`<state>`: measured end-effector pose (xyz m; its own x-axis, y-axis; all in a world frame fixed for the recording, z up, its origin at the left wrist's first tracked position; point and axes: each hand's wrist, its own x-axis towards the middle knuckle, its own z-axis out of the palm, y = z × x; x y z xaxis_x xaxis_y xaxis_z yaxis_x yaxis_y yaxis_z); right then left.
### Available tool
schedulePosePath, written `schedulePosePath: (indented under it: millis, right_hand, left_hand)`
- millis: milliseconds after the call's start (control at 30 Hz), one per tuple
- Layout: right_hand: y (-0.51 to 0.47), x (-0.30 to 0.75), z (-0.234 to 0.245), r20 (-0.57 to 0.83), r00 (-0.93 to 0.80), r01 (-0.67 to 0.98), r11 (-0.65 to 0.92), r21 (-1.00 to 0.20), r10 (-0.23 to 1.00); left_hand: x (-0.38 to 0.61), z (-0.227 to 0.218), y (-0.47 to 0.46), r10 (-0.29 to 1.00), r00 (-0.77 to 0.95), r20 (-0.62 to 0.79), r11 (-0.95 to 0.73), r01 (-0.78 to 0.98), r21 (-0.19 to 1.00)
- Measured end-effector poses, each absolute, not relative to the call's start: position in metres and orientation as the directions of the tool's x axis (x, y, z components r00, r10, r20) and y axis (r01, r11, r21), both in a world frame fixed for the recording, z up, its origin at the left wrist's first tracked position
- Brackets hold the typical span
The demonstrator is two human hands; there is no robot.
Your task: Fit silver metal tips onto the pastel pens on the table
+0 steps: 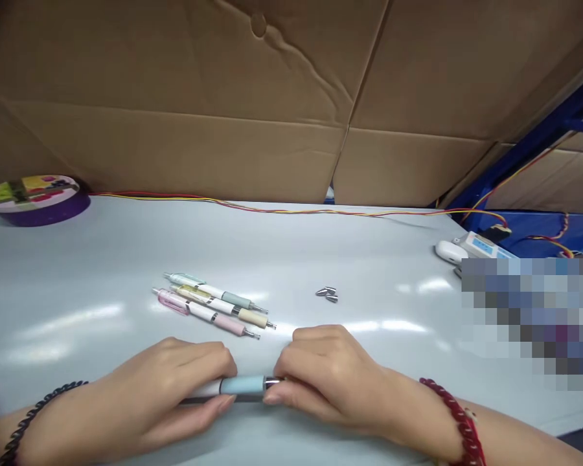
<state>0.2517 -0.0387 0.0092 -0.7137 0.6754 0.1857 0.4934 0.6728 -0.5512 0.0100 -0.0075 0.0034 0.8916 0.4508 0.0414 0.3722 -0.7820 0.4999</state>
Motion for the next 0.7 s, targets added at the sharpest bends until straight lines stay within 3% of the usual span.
schedulePosePath:
  millis: [133, 267, 700]
  right_hand:
    - [-0.0370, 0.2508, 0.0090, 0.146, -0.720, 0.511, 0.661, -0.550, 0.678]
    - [-0.0369, 0.2526, 0.0079, 0.193, -0.737, 0.508, 0.719, -0.474, 0.647]
    - [-0.0400, 0.2507, 0.0064, 0.163, -0.741, 0.563, 0.735, -0.378, 0.652]
  left_hand:
    - [0.0101, 0.0054, -0.0070, 0.456, 0.889, 0.035, -0.774, 0.377, 0.508]
    - [0.0103, 0.0060, -0.0067, 0.449, 0.892, 0.050, -0.778, 0.363, 0.512]
    - [0.0104, 0.0050, -0.0070, 0.433, 0.900, 0.045, -0.820, 0.373, 0.435]
